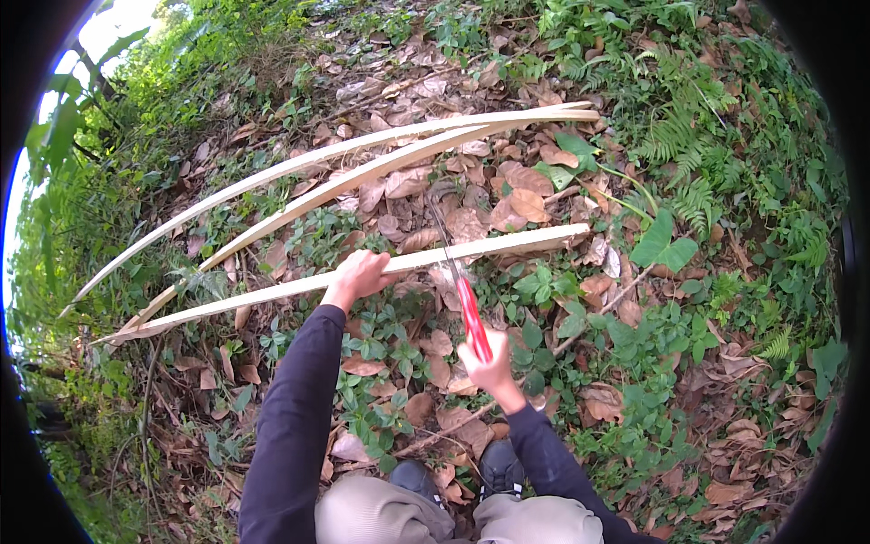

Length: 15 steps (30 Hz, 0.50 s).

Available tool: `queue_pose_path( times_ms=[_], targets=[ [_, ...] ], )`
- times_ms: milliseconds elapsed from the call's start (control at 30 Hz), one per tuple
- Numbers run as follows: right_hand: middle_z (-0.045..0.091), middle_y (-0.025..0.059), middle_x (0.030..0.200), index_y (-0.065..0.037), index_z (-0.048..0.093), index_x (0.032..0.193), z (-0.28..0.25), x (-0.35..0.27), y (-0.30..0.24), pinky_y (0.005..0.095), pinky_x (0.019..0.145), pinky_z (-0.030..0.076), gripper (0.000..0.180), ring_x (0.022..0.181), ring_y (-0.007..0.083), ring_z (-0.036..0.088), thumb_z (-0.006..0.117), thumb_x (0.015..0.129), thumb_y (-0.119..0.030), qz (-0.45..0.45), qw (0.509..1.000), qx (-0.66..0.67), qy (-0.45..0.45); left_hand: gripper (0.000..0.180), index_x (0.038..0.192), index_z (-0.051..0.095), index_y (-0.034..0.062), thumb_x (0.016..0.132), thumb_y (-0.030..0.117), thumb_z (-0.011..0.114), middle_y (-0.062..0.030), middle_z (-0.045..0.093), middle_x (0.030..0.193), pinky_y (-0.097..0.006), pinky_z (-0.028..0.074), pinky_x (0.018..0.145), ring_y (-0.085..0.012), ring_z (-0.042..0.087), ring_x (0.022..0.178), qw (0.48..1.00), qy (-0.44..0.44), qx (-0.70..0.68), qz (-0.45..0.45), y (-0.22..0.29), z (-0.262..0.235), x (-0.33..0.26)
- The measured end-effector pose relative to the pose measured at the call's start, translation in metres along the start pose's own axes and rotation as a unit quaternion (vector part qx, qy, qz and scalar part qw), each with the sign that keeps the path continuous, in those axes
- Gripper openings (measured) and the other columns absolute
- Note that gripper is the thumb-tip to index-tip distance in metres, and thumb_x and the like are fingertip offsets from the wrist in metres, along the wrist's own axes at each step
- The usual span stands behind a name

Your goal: The person uses a red-handled hand saw to cut long, thin strips of light-colored wood lying on the forest floor. They hold the wood steady with one hand while sawing with the other, creating smaller pieces from the longer strips.

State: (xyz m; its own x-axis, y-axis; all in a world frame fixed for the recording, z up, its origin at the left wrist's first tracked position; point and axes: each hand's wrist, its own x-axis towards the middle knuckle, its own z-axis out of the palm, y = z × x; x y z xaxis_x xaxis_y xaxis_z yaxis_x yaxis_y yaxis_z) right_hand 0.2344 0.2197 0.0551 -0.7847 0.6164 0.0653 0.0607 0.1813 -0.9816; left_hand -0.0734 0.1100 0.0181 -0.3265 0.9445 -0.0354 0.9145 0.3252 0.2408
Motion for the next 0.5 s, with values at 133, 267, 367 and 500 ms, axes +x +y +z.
queue_pose_path(
  times_ms=[133,267,367,500],
  targets=[
    [0.052,0.0017,0.051,-0.004,0.053,0.060,-0.016,-0.034,-0.024,0.0298,0.046,0.037,0.020,0.045,0.0103,0.049,0.066,0.076,-0.003,0.026,0.999,0.037,0.021,0.033,0.081,0.060,0.0039,0.086,0.035,0.072,-0.0187,0.066,0.067,-0.050,0.054,0.065,-0.0401,0.067,0.068,1.000,0.005,-0.016,-0.016,0.016,0.010,-0.013],
    [0.052,-0.0007,0.052,-0.004,0.053,0.063,0.012,0.045,-0.025,0.0303,0.045,0.035,0.022,0.044,0.0097,0.047,0.067,0.081,-0.005,0.046,0.998,0.033,0.028,0.033,0.082,0.062,0.0039,0.086,0.036,0.071,-0.0191,0.065,0.066,-0.049,0.054,0.064,-0.0398,0.067,0.065,1.000,0.029,-0.003,-0.007,0.008,0.012,-0.007],
    [0.051,0.0006,0.052,-0.004,0.052,0.063,0.012,0.039,-0.020,0.0310,0.045,0.036,0.021,0.045,0.0097,0.048,0.066,0.079,-0.003,0.004,1.000,0.000,0.025,0.037,0.079,0.062,0.0036,0.085,0.039,0.073,-0.0196,0.065,0.065,-0.049,0.054,0.063,-0.0397,0.067,0.065,1.000,0.021,0.005,0.008,-0.006,0.004,0.003],
    [0.049,0.0011,0.051,-0.006,0.052,0.062,-0.016,-0.051,-0.025,0.0298,0.047,0.035,0.023,0.047,0.0088,0.045,0.069,0.077,-0.005,0.033,0.998,0.035,0.033,0.036,0.082,0.060,0.0041,0.086,0.037,0.072,-0.0183,0.065,0.064,-0.049,0.054,0.062,-0.0391,0.067,0.064,0.999,0.033,-0.003,0.014,0.008,0.006,-0.005]
  ],
)
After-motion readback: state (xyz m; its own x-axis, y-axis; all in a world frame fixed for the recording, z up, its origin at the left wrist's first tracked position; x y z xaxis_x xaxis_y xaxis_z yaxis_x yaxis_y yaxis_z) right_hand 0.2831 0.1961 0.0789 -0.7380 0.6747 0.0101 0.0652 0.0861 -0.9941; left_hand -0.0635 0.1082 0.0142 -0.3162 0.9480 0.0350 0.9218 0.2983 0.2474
